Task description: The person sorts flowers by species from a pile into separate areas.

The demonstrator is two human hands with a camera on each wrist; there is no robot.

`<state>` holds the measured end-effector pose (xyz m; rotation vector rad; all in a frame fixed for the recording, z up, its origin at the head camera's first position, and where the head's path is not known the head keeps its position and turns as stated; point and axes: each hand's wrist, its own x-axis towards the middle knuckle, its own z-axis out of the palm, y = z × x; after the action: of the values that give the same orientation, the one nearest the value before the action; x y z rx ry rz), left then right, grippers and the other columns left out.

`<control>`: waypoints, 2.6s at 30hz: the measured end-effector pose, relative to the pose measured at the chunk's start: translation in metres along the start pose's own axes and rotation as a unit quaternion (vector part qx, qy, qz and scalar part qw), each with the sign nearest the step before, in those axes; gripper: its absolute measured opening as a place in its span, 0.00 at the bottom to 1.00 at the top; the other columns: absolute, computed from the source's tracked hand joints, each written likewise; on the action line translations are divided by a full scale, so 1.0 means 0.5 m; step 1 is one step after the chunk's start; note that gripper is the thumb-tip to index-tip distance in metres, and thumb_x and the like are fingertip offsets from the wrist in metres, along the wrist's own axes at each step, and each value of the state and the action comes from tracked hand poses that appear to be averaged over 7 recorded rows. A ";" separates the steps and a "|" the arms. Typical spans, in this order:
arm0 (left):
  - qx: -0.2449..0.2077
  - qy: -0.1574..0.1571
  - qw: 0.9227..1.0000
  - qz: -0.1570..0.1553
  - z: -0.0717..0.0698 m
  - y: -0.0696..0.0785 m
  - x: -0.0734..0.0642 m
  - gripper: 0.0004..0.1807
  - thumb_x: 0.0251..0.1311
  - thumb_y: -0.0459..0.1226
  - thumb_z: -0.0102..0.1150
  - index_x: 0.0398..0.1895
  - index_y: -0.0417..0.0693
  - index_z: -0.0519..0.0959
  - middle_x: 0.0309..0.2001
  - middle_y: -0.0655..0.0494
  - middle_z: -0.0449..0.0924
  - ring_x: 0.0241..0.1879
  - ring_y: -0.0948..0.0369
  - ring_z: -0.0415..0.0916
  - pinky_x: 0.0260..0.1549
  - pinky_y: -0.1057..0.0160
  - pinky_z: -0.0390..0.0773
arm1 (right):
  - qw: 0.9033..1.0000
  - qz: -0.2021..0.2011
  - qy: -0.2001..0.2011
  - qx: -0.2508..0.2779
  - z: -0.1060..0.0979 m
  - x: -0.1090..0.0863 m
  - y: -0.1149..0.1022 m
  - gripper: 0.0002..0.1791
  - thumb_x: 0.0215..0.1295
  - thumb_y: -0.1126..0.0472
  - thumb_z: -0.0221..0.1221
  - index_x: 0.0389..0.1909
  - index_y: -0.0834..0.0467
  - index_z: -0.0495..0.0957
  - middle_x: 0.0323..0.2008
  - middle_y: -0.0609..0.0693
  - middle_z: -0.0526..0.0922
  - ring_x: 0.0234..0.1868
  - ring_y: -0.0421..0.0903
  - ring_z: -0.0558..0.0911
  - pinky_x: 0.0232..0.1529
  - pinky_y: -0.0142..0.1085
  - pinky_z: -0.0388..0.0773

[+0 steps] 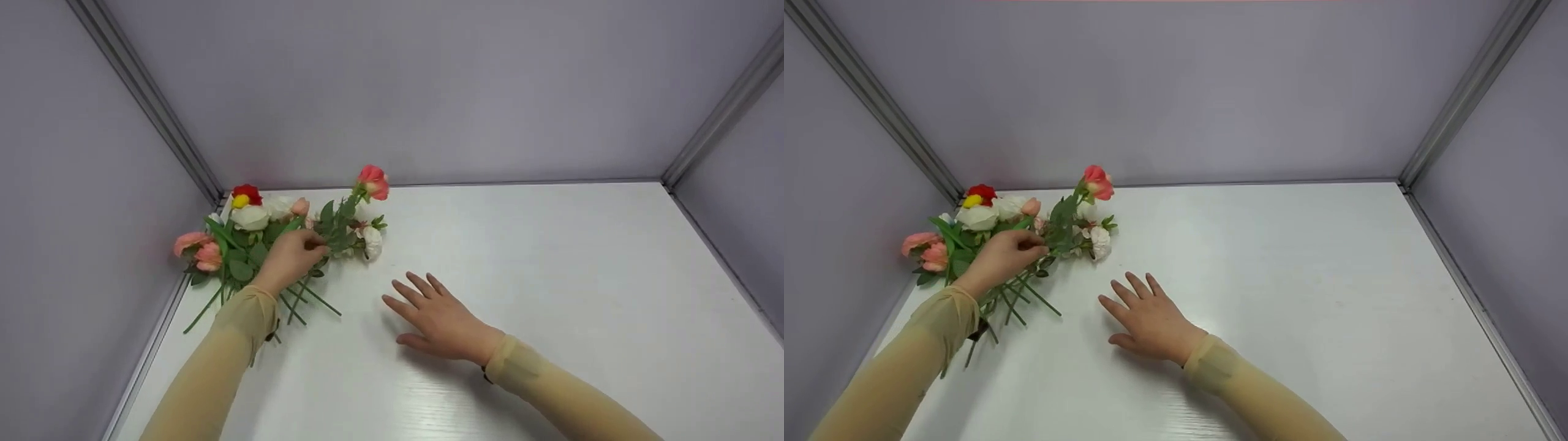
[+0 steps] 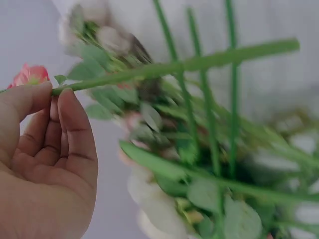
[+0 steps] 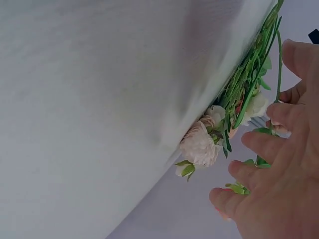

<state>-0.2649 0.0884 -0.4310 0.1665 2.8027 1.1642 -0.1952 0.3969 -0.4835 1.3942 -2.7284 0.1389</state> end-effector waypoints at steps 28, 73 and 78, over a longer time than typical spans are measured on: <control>-0.477 -0.065 0.876 0.026 0.274 0.186 0.007 0.17 0.57 0.41 0.63 0.46 0.40 0.78 0.40 0.44 0.79 0.40 0.50 0.78 0.40 0.55 0.80 | 0.769 0.271 0.055 0.576 -0.013 -0.094 0.034 0.12 0.62 0.60 0.60 0.44 0.61 0.80 0.35 0.56 0.84 0.35 0.55 0.82 0.36 0.46 0.80; -0.512 -0.069 0.856 -0.016 0.304 0.181 0.003 0.17 0.54 0.38 0.65 0.42 0.35 0.76 0.40 0.42 0.79 0.40 0.52 0.79 0.40 0.54 0.80 | 0.737 0.319 0.082 0.590 -0.042 -0.087 0.007 0.12 0.57 0.64 0.64 0.39 0.68 0.79 0.31 0.57 0.83 0.32 0.57 0.82 0.34 0.48 0.80; -0.516 -0.074 0.853 -0.021 0.312 0.186 0.003 0.16 0.54 0.37 0.65 0.41 0.35 0.76 0.39 0.43 0.79 0.40 0.52 0.79 0.40 0.54 0.80 | 0.724 0.332 0.113 0.593 -0.043 -0.091 0.013 0.12 0.58 0.63 0.64 0.38 0.66 0.79 0.33 0.58 0.83 0.33 0.54 0.82 0.33 0.44 0.81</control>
<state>-0.2397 0.2627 -0.4747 0.0856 1.6841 2.2908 -0.1732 0.4397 -0.4671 0.1766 -2.6741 2.1845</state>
